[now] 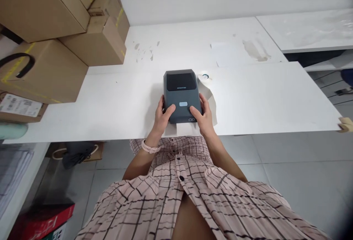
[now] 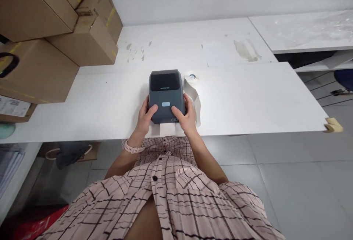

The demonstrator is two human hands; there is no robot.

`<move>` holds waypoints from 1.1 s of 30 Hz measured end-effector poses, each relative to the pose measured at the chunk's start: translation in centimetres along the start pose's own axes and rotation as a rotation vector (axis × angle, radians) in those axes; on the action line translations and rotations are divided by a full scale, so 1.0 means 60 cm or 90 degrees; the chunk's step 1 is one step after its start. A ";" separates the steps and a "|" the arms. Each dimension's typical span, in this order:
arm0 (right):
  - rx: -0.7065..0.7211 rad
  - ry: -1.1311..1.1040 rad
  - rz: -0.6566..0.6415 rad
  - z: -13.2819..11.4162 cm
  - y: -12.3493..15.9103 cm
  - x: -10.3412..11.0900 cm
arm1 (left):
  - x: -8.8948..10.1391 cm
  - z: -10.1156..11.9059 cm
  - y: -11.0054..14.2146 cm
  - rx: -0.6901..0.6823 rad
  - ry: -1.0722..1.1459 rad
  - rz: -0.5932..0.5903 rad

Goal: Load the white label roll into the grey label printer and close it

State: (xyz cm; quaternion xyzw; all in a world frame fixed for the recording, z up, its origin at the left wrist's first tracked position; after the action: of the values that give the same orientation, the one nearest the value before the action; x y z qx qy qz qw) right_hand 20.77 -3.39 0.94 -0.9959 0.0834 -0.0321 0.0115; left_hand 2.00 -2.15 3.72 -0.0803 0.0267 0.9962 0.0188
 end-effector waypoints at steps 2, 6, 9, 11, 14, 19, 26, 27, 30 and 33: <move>0.010 -0.012 0.020 -0.004 0.002 0.001 | 0.002 -0.001 0.015 -0.047 -0.055 0.053; 0.005 -0.018 0.023 -0.002 0.001 -0.003 | 0.032 -0.014 0.104 -0.210 -0.159 0.361; 0.032 -0.019 0.027 0.000 -0.002 -0.003 | 0.018 -0.064 0.138 -0.078 -0.105 0.251; 0.045 -0.017 0.030 0.002 -0.004 -0.002 | -0.010 -0.091 0.143 0.076 -0.068 0.083; 0.047 0.003 0.026 0.005 -0.006 -0.002 | -0.034 -0.094 0.138 0.185 -0.016 -0.006; 0.055 0.057 0.035 -0.009 0.002 -0.002 | -0.034 -0.087 0.115 0.157 -0.036 0.009; 0.382 0.412 0.005 -0.099 0.032 -0.020 | -0.007 -0.105 0.116 0.129 -0.129 -0.019; 0.407 0.442 -0.023 -0.105 0.035 -0.027 | 0.004 -0.101 0.120 0.119 -0.141 -0.008; 0.426 0.508 -0.053 -0.116 0.039 -0.040 | 0.043 -0.074 0.125 0.057 -0.164 0.081; 0.416 0.537 -0.077 -0.124 0.040 -0.050 | 0.065 -0.034 0.117 -0.047 -0.189 0.188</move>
State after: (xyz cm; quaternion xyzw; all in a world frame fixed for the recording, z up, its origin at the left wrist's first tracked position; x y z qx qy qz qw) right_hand 16.92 -5.39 8.12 -0.8440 0.0091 -0.4545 0.2845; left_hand -1.81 -9.15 1.44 0.0713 -0.0017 0.9894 -0.1267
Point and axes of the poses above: each hand's wrist, its own y-axis away from the middle knuckle, its own x-axis out of the back of the hand, z = x × y, the point moved 6 cm from there along -y, towards the middle knuckle, and after that the axes turned 5 degrees about y, right-handed, at the moved point
